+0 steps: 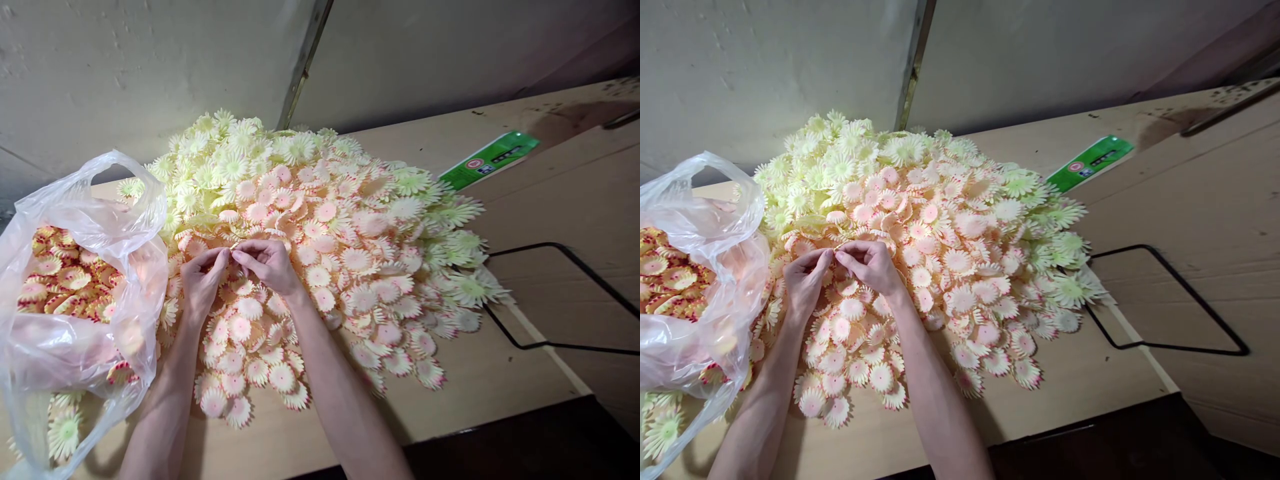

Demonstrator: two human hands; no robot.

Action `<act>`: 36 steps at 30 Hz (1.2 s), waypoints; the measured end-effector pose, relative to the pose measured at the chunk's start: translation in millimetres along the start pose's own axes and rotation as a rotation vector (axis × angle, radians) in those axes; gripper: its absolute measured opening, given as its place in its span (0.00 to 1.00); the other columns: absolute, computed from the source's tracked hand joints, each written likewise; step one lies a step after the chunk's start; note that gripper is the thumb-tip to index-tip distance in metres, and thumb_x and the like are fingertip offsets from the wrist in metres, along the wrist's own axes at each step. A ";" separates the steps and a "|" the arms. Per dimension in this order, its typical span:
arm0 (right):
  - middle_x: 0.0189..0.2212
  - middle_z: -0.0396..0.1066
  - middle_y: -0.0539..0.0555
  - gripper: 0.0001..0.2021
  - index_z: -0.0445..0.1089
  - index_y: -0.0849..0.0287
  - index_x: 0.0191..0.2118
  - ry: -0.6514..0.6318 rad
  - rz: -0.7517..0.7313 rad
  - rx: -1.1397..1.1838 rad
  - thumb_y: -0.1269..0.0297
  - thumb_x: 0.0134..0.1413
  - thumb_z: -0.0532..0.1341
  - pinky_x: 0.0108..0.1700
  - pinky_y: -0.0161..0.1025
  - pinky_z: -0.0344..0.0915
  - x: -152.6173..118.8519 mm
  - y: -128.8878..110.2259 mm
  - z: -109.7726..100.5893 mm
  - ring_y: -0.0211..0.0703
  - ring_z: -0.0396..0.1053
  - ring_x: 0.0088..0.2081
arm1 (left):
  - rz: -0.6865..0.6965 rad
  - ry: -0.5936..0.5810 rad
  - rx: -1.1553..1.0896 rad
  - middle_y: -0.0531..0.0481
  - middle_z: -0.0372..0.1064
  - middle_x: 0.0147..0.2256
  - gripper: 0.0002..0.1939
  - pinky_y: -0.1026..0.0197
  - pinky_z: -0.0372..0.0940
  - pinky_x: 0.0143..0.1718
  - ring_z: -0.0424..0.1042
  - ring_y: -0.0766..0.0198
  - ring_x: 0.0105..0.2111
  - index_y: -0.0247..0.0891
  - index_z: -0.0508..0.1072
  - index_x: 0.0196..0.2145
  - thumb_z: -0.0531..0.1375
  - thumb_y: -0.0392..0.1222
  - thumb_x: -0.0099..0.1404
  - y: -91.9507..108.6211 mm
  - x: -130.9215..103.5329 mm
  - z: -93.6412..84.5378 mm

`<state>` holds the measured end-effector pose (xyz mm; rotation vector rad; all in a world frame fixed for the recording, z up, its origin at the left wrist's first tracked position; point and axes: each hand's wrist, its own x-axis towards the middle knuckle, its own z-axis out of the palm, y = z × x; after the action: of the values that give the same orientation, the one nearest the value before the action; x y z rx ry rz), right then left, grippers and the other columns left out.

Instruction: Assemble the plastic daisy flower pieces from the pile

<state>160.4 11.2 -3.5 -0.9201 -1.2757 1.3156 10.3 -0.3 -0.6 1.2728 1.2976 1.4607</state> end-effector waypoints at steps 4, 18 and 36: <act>0.19 0.69 0.48 0.13 0.80 0.60 0.33 -0.014 -0.004 0.000 0.53 0.54 0.71 0.22 0.34 0.60 -0.3 -0.9 -0.1 0.34 0.64 0.20 | 0.003 -0.006 -0.004 0.46 0.83 0.32 0.13 0.63 0.74 0.35 0.80 0.61 0.31 0.36 0.86 0.34 0.69 0.49 0.61 0.6 -0.2 -0.9; 0.19 0.70 0.48 0.14 0.80 0.60 0.34 -0.020 0.006 -0.004 0.52 0.54 0.71 0.23 0.34 0.62 -0.3 -0.7 -0.8 0.34 0.64 0.20 | 0.017 0.003 0.011 0.46 0.83 0.32 0.12 0.63 0.74 0.35 0.80 0.61 0.31 0.37 0.86 0.34 0.69 0.49 0.60 1.8 -0.1 -1.6; 0.19 0.70 0.48 0.11 0.81 0.59 0.34 -0.026 -0.002 0.017 0.55 0.54 0.71 0.23 0.34 0.61 -1.0 0.8 -1.9 0.34 0.65 0.20 | 0.010 -0.008 0.017 0.46 0.83 0.33 0.14 0.62 0.74 0.36 0.80 0.60 0.32 0.37 0.86 0.34 0.69 0.51 0.60 1.1 -0.3 -2.6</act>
<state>162.3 10.6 -4.6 -0.8920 -1.2831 1.3383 7.8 -1.3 0.6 1.2970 1.3020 1.4531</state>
